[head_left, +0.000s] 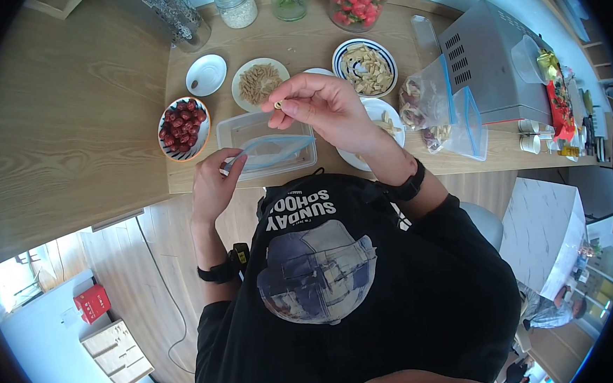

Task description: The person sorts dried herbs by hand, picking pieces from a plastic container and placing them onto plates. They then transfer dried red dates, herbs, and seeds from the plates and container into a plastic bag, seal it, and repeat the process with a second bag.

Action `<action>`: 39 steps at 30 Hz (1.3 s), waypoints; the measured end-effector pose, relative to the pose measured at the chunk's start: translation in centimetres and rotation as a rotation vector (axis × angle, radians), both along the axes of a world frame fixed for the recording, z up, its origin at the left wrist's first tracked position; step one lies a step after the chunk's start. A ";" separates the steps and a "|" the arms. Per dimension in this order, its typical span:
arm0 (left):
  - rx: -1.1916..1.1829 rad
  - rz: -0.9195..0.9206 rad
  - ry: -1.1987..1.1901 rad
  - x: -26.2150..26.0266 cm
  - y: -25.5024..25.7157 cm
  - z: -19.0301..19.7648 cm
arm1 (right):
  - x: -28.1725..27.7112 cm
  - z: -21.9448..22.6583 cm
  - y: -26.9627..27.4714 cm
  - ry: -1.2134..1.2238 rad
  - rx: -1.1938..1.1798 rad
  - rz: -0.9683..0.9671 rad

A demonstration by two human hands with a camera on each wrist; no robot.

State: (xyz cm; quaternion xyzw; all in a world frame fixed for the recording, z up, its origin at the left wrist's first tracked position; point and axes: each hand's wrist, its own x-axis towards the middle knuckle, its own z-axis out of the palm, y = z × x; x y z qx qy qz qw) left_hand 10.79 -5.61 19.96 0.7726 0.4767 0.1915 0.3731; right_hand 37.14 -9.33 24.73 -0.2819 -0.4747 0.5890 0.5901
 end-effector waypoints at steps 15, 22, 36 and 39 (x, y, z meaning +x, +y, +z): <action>0.034 -0.048 0.031 -0.1 0.1 -0.1 | 0.0 -1.7 0.5 0.135 0.070 0.017; 0.022 -0.035 0.021 -0.2 0.1 -0.4 | -0.2 -0.4 0.2 -0.009 0.027 -0.028; 0.012 -0.022 0.014 -0.4 -0.1 -0.3 | -0.3 0.0 0.1 0.007 -0.086 -0.010; 0.004 -0.006 -0.001 -0.3 -0.2 -0.3 | -0.4 -0.3 0.1 0.020 -0.071 -0.030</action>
